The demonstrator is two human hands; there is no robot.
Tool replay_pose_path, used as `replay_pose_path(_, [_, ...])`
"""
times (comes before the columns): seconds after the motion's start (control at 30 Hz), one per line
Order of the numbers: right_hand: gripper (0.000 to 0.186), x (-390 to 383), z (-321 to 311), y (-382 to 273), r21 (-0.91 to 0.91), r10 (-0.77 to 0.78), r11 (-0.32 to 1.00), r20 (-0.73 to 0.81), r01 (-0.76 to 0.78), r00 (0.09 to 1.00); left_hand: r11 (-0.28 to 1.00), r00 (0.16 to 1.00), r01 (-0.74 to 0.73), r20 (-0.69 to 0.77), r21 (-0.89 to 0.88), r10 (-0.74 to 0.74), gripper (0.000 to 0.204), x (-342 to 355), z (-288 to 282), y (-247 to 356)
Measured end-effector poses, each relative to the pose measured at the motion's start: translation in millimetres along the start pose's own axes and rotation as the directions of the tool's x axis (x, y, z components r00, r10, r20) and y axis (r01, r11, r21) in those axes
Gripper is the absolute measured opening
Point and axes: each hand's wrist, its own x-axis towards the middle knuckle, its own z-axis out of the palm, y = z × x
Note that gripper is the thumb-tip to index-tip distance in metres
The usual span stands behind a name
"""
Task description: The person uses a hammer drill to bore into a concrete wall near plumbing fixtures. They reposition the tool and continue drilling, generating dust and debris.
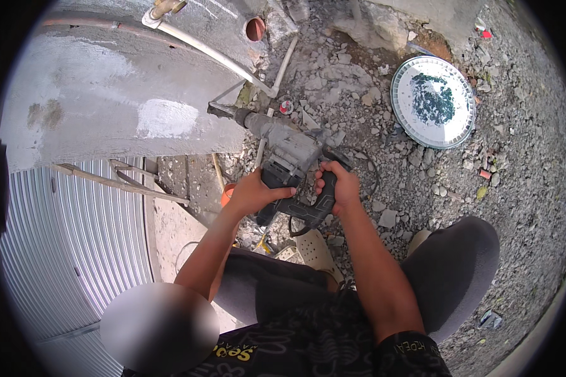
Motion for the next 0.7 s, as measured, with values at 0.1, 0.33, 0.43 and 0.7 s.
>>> replay_pose_path(0.1, [0.018, 3.1, -4.3, 7.3, 0.028, 0.022, 0.999, -0.011, -0.021, 1.0, 0.996, 0.996, 0.073, 0.053, 0.051, -0.076, 0.108, -0.9, -2.1, 3.3])
replay_pose_path(0.33, [0.017, 7.7, -12.8, 18.8, 0.029, 0.039, 0.999, -0.024, -0.038, 0.999, 0.993, 0.993, 0.09, 0.072, 0.079, -0.095, 0.112, -2.6, -3.5, 2.1])
replay_pose_path(0.43, [0.017, 8.0, -13.0, 21.4, 0.042, 0.037, 0.998, -0.018, -0.036, 0.999, 0.994, 0.993, 0.08, 0.075, 0.071, -0.085, 0.111, -3.3, -3.7, 0.0])
replay_pose_path(0.7, [0.018, 7.2, -7.3, 12.9, 0.034, 0.016, 0.999, 0.003, -0.016, 1.0, 0.996, 0.997, 0.06, 0.053, 0.07, -0.064, 0.11, 1.5, -1.7, -4.5])
